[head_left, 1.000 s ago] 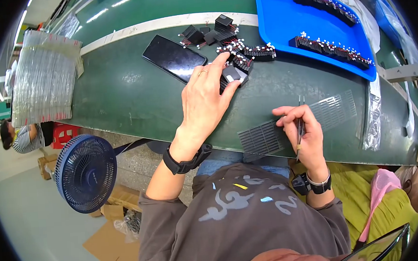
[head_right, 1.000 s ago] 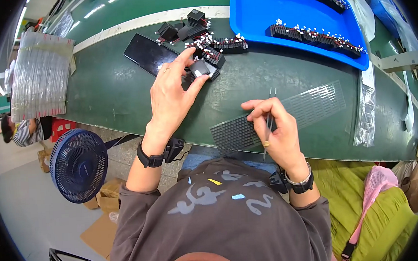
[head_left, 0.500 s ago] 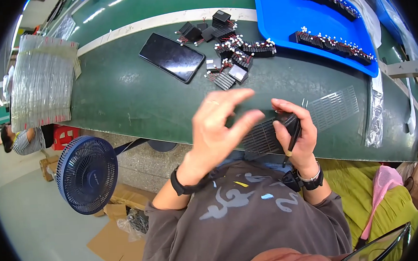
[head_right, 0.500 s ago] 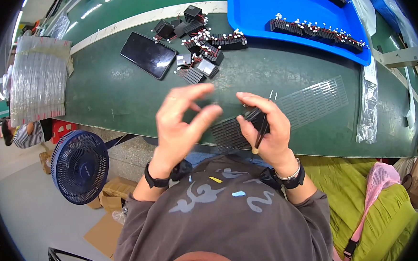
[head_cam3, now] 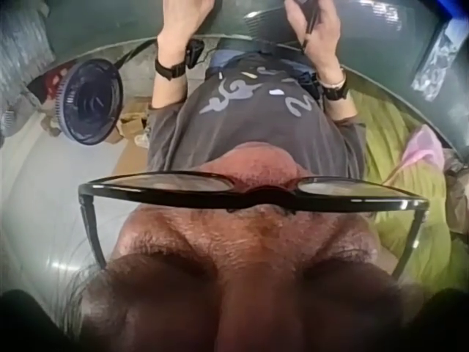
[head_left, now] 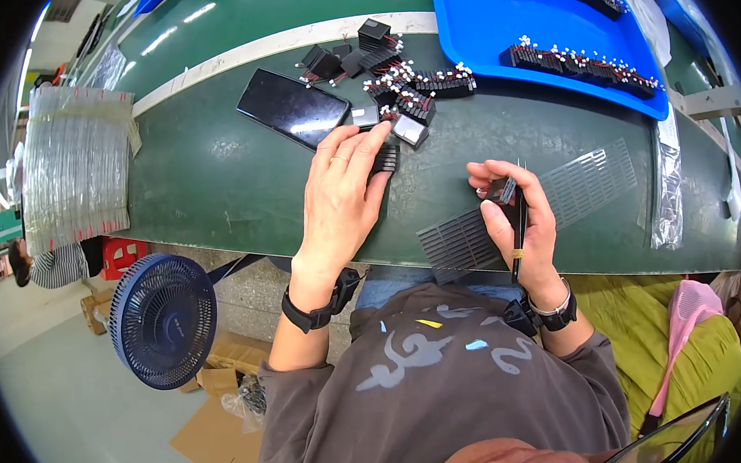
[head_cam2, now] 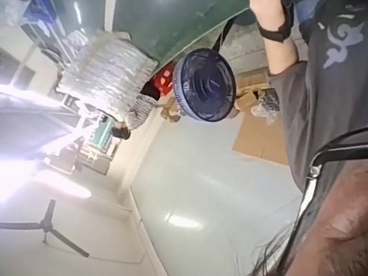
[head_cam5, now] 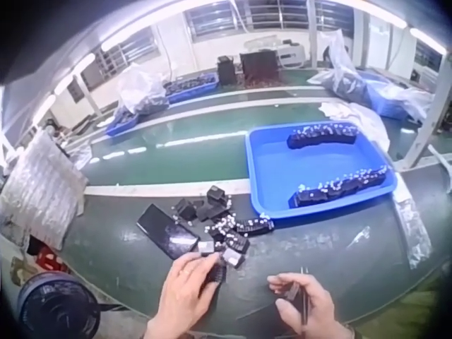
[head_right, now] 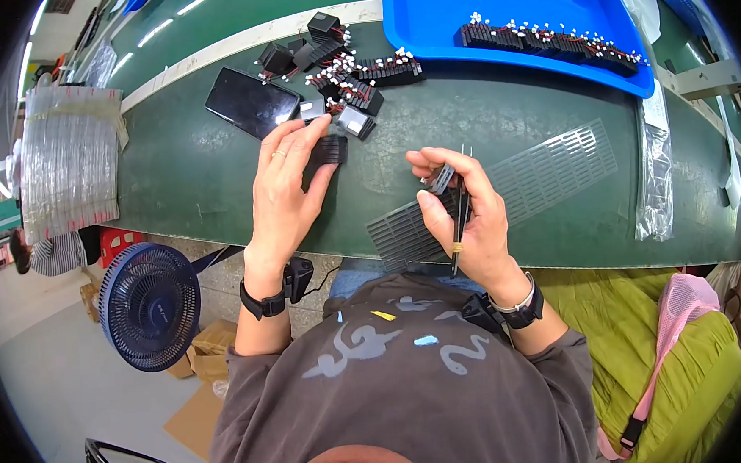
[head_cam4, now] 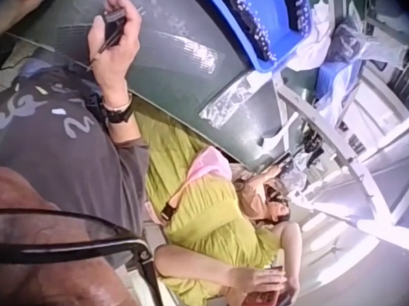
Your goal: The person picks up a battery and a plastic housing, using tweezers to press the battery into the housing. They repeat this process for several units before placing them into a blue tray.
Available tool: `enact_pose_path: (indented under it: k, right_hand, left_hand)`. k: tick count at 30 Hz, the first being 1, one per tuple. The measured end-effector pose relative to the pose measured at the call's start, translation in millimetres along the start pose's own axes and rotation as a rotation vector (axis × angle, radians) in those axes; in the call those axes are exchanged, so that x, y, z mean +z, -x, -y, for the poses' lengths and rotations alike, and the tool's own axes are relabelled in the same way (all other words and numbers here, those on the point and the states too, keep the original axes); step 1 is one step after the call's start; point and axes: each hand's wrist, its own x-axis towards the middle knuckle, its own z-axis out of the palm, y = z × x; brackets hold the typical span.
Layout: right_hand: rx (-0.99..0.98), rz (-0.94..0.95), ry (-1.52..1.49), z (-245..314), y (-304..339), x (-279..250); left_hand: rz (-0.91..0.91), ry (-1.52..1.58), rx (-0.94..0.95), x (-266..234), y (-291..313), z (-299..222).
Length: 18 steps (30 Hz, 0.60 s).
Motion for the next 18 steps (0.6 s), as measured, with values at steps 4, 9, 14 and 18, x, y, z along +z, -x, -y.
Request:
enact_pose_path:
  k: [4,9,14,18]
  right_hand:
    - [0.009,-0.004,0.030,0,1,-2]
    - [0.028,0.023,-0.011,1,-4,3]
    - [0.046,0.038,0.001,7,-3,1]
    - [0.120,0.029,0.036,12,-2,-4]
  left_hand:
    - [-0.003,0.134,-0.132,5,2,-13]
    - [-0.122,0.635,-0.303,18,0,-43]
    - [-0.241,0.912,-0.298,41,-6,-67]
    - [-0.239,0.829,-0.197,56,-6,-73]
